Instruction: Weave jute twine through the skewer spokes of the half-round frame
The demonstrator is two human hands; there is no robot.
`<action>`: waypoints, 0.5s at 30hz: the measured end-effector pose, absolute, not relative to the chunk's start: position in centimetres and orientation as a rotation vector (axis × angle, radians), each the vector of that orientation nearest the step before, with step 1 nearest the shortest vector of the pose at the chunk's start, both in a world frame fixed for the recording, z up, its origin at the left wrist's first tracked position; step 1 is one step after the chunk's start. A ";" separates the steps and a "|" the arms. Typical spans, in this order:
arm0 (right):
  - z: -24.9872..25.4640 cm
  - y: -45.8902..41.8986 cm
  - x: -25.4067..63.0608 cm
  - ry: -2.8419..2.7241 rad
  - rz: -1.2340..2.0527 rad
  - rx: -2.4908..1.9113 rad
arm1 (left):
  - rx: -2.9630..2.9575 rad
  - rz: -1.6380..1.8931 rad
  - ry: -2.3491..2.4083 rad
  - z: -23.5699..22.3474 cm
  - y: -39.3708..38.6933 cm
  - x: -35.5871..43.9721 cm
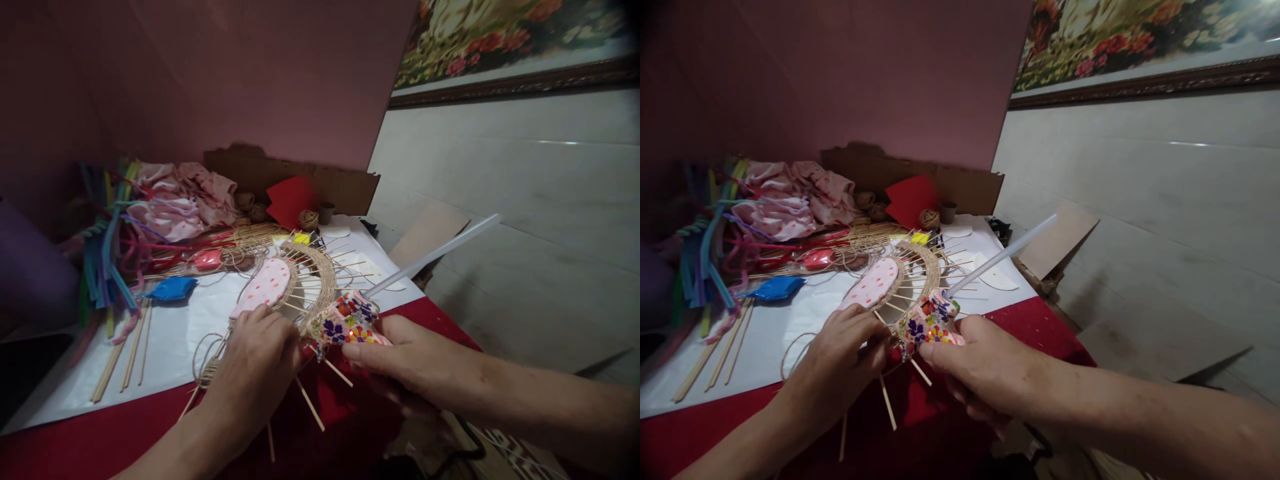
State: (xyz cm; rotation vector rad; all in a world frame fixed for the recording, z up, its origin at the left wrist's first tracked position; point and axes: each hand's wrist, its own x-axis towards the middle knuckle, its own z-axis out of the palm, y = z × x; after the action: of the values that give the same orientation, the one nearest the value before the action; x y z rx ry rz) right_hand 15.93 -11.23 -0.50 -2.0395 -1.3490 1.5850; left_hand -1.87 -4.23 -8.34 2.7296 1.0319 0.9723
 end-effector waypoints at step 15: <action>-0.5 -11.4 15.8 -1.332 1.580 -2.028 | 2.745 0.951 1.025 -8.2 -4.3 -1.9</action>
State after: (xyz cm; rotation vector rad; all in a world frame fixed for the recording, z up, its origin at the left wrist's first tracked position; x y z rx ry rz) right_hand 15.76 -11.44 -0.46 -2.0278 -1.3322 1.5798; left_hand -1.89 -4.31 -8.20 2.7447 1.0255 0.9510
